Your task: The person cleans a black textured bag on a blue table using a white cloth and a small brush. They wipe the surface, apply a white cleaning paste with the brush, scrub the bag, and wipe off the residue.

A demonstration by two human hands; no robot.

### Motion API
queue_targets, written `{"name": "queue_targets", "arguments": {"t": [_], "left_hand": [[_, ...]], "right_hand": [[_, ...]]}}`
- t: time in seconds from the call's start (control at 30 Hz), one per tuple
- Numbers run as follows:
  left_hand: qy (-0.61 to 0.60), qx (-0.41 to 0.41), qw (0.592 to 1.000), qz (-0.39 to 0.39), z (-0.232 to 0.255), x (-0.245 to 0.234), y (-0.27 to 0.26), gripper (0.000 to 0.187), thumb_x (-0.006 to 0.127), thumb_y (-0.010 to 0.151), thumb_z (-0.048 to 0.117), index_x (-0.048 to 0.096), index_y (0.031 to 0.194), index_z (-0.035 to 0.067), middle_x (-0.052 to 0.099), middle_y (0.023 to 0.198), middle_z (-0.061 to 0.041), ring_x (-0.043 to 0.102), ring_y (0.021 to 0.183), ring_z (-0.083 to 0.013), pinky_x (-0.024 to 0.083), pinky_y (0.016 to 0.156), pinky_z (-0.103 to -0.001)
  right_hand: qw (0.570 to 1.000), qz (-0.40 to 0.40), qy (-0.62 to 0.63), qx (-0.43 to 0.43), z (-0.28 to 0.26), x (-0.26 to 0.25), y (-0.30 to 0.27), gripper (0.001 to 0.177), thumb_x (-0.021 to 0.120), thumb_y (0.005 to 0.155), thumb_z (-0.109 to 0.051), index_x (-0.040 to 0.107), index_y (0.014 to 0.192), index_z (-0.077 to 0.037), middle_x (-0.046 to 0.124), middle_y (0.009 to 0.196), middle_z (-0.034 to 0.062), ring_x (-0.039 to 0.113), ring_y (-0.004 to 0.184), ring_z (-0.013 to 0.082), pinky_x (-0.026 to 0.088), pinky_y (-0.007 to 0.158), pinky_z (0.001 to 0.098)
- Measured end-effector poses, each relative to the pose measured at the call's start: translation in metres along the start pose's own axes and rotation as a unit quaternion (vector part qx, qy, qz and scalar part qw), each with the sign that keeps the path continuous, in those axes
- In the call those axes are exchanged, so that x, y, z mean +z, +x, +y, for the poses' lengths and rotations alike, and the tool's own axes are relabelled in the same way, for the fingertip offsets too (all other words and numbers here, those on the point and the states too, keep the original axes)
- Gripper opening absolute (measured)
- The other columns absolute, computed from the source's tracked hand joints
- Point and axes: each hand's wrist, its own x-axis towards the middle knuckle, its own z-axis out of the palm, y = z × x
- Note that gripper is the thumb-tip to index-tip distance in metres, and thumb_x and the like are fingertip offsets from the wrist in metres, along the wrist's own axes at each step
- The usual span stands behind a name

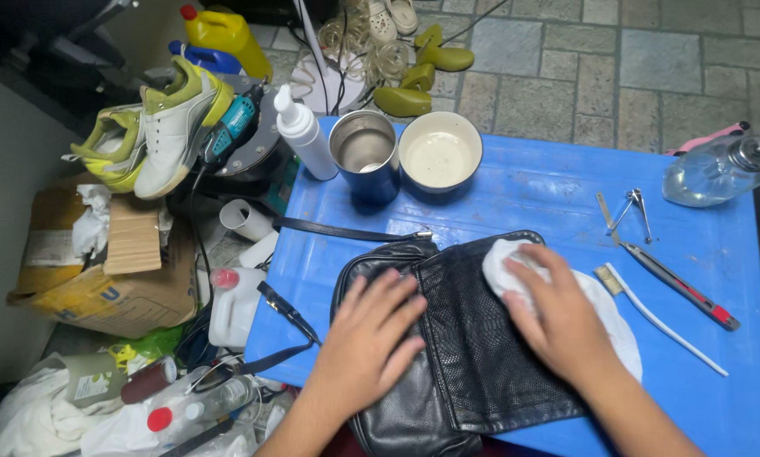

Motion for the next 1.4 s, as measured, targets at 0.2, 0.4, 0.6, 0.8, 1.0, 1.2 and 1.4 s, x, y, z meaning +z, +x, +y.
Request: {"name": "queue_targets", "arguments": {"t": [0.2, 0.4, 0.6, 0.8, 1.0, 1.2, 1.4], "left_hand": [[0.016, -0.053, 0.994, 0.092, -0.002, 0.001, 0.007, 0.049, 0.072, 0.086, 0.020, 0.063, 0.131, 0.001, 0.054, 0.150, -0.018, 0.047, 0.143, -0.0363, 0.031, 0.120, -0.052], [0.054, -0.041, 0.994, 0.090, -0.002, -0.002, 0.007, 0.052, 0.073, 0.082, 0.022, 0.063, 0.130, 0.004, 0.053, 0.148, -0.017, 0.046, 0.141, -0.0375, 0.028, 0.118, -0.056], [0.030, -0.158, 0.968, 0.192, -0.009, -0.007, 0.005, 0.063, 0.077, 0.079, 0.023, 0.058, 0.137, 0.008, 0.053, 0.143, -0.020, 0.048, 0.132, -0.0408, 0.035, 0.110, -0.051], [-0.040, -0.170, 0.975, 0.137, -0.022, -0.018, 0.009, 0.061, 0.077, 0.081, 0.019, 0.058, 0.139, 0.010, 0.061, 0.130, -0.015, 0.056, 0.121, -0.0360, 0.045, 0.104, -0.043], [-0.005, -0.261, 0.960, 0.103, -0.023, -0.019, 0.014, 0.052, 0.078, 0.081, 0.033, 0.062, 0.126, 0.013, 0.062, 0.110, -0.016, 0.063, 0.102, -0.0388, 0.052, 0.086, -0.046], [-0.011, -0.325, 0.944, 0.052, -0.021, -0.018, 0.001, 0.043, 0.068, 0.091, 0.041, 0.058, 0.106, 0.002, 0.069, 0.098, -0.022, 0.066, 0.091, -0.0464, 0.053, 0.077, -0.052], [0.064, -0.398, 0.895, -0.190, 0.026, -0.017, -0.038, 0.045, 0.057, 0.097, 0.043, 0.057, 0.109, 0.000, 0.071, 0.085, -0.026, 0.069, 0.085, -0.0484, 0.055, 0.078, -0.056]], "right_hand": [[0.975, -0.161, 0.034, -0.148, -0.023, 0.001, -0.029, 0.049, 0.071, 0.085, -0.021, 0.063, 0.130, -0.004, 0.055, 0.148, 0.0190, 0.057, 0.130, 0.0382, 0.047, 0.103, 0.0451], [0.984, -0.123, -0.058, -0.113, 0.005, -0.017, -0.049, 0.043, 0.069, 0.083, -0.022, 0.065, 0.124, -0.011, 0.056, 0.143, 0.0170, 0.053, 0.133, 0.0382, 0.041, 0.111, 0.0538], [0.997, -0.034, -0.047, -0.047, 0.013, 0.012, -0.008, 0.050, 0.071, 0.076, -0.016, 0.063, 0.123, -0.001, 0.053, 0.145, 0.0249, 0.047, 0.136, 0.0449, 0.039, 0.110, 0.0501], [0.995, -0.084, -0.002, 0.052, 0.000, -0.025, -0.017, 0.032, 0.066, 0.077, -0.011, 0.070, 0.108, -0.011, 0.072, 0.119, 0.0070, 0.069, 0.112, 0.0291, 0.054, 0.097, 0.0386], [0.921, -0.265, 0.013, 0.286, 0.017, -0.080, -0.115, 0.042, 0.075, 0.079, -0.029, 0.070, 0.117, -0.013, 0.077, 0.112, 0.0064, 0.072, 0.106, 0.0291, 0.053, 0.089, 0.0395], [0.867, -0.270, 0.013, 0.418, 0.093, -0.034, -0.240, 0.047, 0.076, 0.080, -0.026, 0.069, 0.124, -0.009, 0.073, 0.117, 0.0115, 0.068, 0.111, 0.0324, 0.049, 0.094, 0.0427], [0.883, -0.208, 0.002, 0.421, 0.148, 0.039, -0.307, 0.052, 0.077, 0.082, -0.022, 0.067, 0.130, -0.005, 0.070, 0.123, 0.0166, 0.065, 0.116, 0.0358, 0.046, 0.099, 0.0459]]}}
